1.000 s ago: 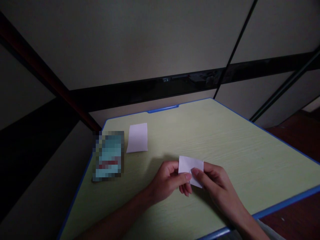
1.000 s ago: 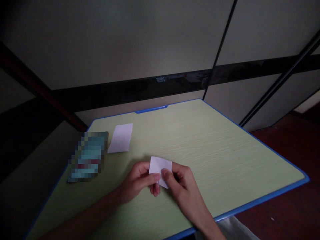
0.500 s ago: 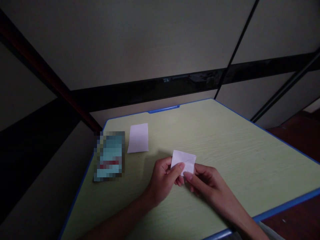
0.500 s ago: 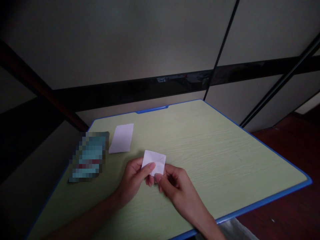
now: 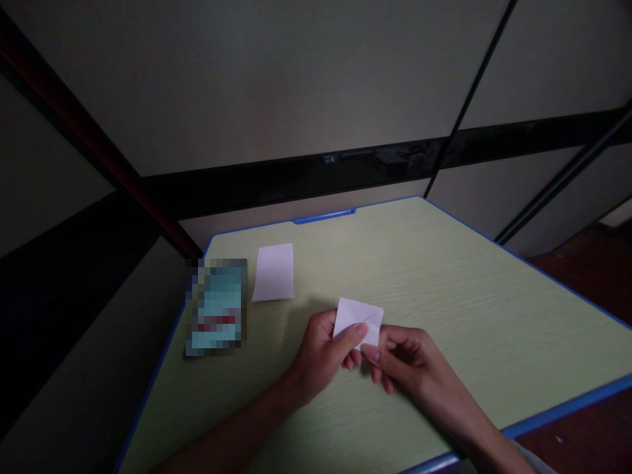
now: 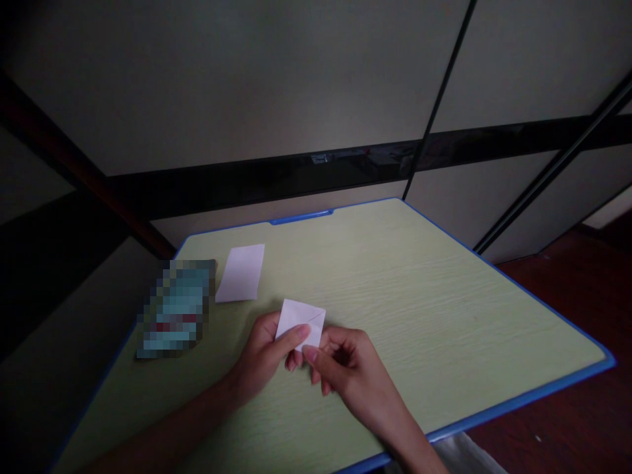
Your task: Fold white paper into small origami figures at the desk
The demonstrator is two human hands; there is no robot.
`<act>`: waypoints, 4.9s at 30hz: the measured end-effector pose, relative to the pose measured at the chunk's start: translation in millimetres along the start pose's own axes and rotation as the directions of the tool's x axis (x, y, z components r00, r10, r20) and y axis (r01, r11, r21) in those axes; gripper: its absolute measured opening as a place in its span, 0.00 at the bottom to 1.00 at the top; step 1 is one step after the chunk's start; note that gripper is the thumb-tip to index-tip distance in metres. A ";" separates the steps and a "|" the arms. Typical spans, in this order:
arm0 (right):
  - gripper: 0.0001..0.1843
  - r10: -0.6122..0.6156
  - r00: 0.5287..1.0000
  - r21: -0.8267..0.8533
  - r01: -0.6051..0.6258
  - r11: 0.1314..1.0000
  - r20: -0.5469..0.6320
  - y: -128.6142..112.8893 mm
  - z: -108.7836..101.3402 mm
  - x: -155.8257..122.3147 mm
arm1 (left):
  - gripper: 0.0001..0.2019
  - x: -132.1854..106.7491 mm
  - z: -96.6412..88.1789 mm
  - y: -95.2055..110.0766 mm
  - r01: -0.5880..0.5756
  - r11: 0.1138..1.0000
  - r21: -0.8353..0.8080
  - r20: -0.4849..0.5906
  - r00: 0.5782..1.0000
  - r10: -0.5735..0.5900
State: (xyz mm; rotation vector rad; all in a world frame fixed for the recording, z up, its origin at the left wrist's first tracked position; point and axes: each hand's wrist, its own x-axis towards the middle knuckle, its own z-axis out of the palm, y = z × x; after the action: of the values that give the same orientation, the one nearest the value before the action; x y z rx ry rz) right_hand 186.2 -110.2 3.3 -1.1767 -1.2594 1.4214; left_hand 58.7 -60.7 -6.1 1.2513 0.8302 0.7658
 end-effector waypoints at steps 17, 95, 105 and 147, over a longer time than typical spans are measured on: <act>0.06 -0.165 0.967 -0.117 0.144 0.983 -0.195 -0.3 -13.5 -6.6 | 0.10 0.1 -0.4 -0.3 -0.028 1.000 -0.002 0.029 0.999 0.028; 0.09 -0.036 0.898 0.015 0.047 0.999 -0.438 0.2 -12.7 -2.9 | 0.10 -2.2 6.4 -0.8 0.098 0.995 0.000 0.104 0.990 -0.097; 0.09 -0.025 0.909 0.039 0.045 0.998 -0.416 0.2 -12.6 -2.5 | 0.09 -3.9 10.5 4.6 0.108 0.994 -0.006 0.059 0.993 -0.107; 0.13 -0.065 0.990 -0.091 0.053 0.994 -0.129 8.1 -10.8 -3.3 | 0.07 -1.0 9.7 -1.5 0.071 0.997 0.017 -0.020 0.997 -0.071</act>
State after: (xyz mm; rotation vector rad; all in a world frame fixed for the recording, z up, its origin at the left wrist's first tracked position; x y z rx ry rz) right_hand 197.2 -112.5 -4.8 -1.2606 -1.2634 1.2359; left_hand 66.6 -66.5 -6.4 1.2248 0.8945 0.7158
